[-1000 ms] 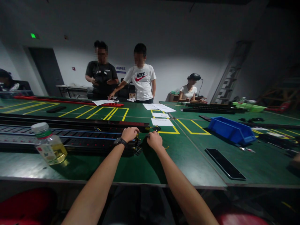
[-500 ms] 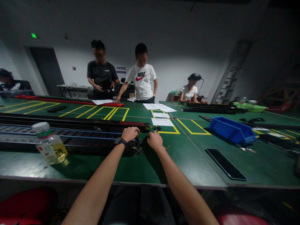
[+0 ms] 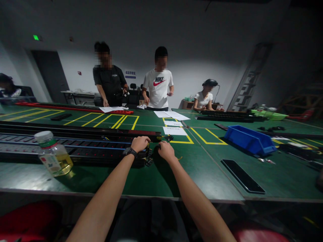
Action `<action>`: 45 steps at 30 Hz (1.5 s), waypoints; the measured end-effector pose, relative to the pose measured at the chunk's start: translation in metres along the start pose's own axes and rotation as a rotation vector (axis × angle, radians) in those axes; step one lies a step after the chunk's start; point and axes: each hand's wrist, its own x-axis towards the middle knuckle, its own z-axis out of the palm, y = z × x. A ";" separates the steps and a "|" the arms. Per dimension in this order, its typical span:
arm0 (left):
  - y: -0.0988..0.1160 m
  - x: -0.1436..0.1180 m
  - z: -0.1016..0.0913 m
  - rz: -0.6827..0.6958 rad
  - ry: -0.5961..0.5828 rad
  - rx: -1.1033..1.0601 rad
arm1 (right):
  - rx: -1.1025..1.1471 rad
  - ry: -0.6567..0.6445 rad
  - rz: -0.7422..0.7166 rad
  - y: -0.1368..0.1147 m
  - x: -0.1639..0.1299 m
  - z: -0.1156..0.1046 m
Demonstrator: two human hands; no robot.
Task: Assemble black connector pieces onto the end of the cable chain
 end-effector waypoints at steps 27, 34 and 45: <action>0.001 0.000 -0.001 -0.002 -0.004 0.006 | -0.078 0.075 0.013 -0.011 -0.005 -0.008; -0.001 0.001 0.001 -0.002 -0.002 0.003 | -0.080 0.059 0.053 -0.012 -0.006 -0.011; -0.003 0.001 0.003 -0.008 0.002 -0.007 | -0.011 0.008 0.147 -0.002 -0.002 -0.007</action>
